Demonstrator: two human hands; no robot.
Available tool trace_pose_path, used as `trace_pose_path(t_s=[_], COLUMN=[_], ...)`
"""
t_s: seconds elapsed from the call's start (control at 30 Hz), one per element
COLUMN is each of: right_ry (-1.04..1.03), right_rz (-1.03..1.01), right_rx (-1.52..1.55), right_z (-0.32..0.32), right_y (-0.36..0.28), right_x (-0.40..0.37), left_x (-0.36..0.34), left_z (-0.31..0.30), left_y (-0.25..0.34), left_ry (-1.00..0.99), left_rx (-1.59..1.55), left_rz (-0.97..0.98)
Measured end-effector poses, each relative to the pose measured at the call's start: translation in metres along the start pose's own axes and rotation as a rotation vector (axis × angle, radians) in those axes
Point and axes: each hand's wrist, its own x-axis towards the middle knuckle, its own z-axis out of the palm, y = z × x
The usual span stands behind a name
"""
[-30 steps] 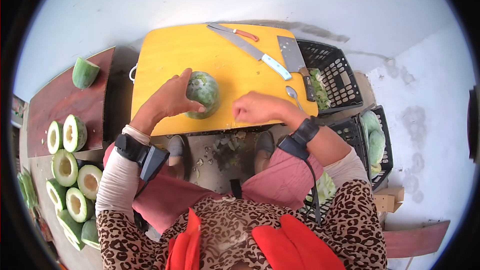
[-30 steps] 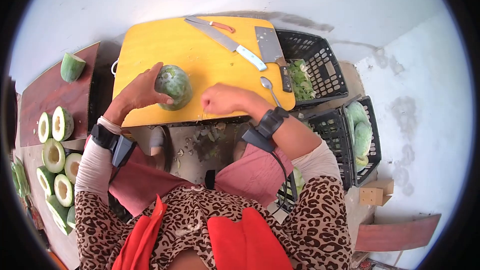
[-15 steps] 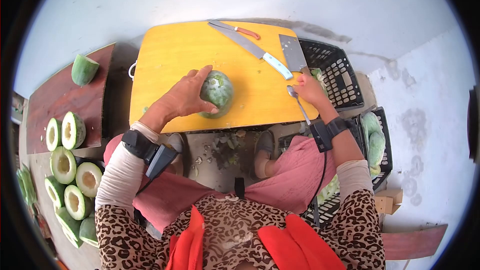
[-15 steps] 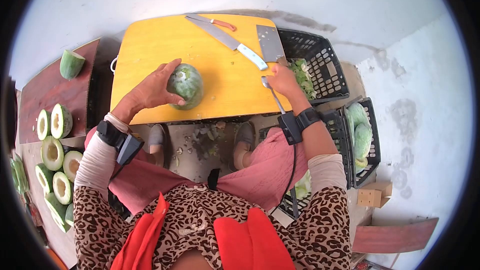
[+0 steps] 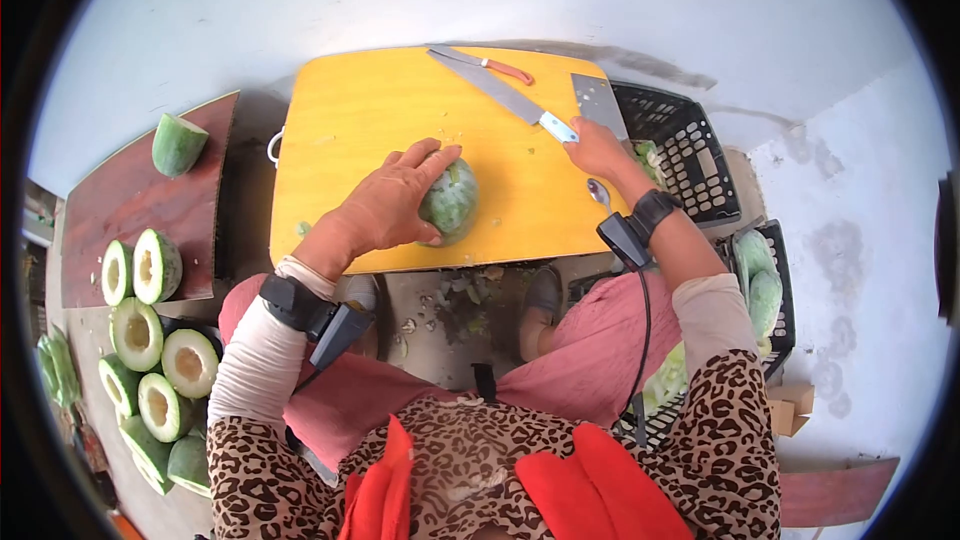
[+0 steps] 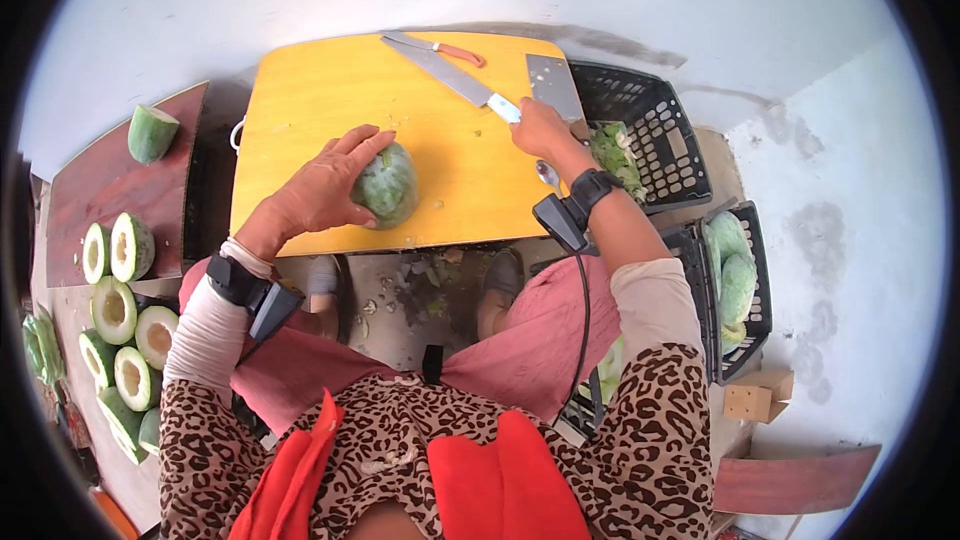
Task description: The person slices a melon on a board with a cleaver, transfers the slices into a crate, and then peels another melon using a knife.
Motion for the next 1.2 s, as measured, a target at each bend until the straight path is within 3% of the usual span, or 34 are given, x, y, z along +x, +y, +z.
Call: trace_pose_path(t_s=[0.17, 0.27, 0.37, 0.47, 0.67, 0.77, 0.9, 1.0, 1.03, 1.2], right_ry=[0.120, -0.059, -0.026, -0.200, -0.315, -0.318, 0.193, 0.377, 0.249, 0.094], right_rz=[0.039, -0.024, -0.069, -0.012, -0.023, -0.010, -0.147, -0.235, -0.196, -0.226], right_rx=[-0.136, -0.015, 0.081, 0.305, 0.519, 0.646, 0.466, 0.836, 0.944, 0.864], right_z=[0.020, 0.019, 0.010, -0.024, -0.036, -0.042, -0.040, -0.030, -0.034, -0.032], right_y=[-0.016, -0.008, -0.017, -0.047, -0.064, -0.058, -0.064, -0.075, -0.080, -0.084], right_x=[0.008, 0.021, 0.014, -0.013, -0.056, -0.079, -0.126, -0.151, -0.161, -0.177], left_x=[-0.004, -0.006, -0.009, -0.012, -0.017, -0.018, -0.017, -0.018, -0.018, -0.013], left_z=[-0.005, -0.001, 0.002, 0.012, 0.003, 0.021, 0.020, 0.022, 0.025, 0.053], left_y=[0.009, 0.011, 0.026, 0.032, 0.018, 0.009, 0.011, 0.016, 0.018, 0.038], left_ry=[0.004, 0.050, 0.058, 0.086, 0.041, 0.157, 0.149, 0.177, 0.195, 0.335], left_rx=[0.035, 0.107, 0.196, 0.251, 0.027, 0.077, 0.092, 0.126, 0.132, 0.153], left_rz=[-0.043, -0.064, -0.173, -0.229, -0.203, -0.048, -0.038, -0.058, -0.066, -0.187])
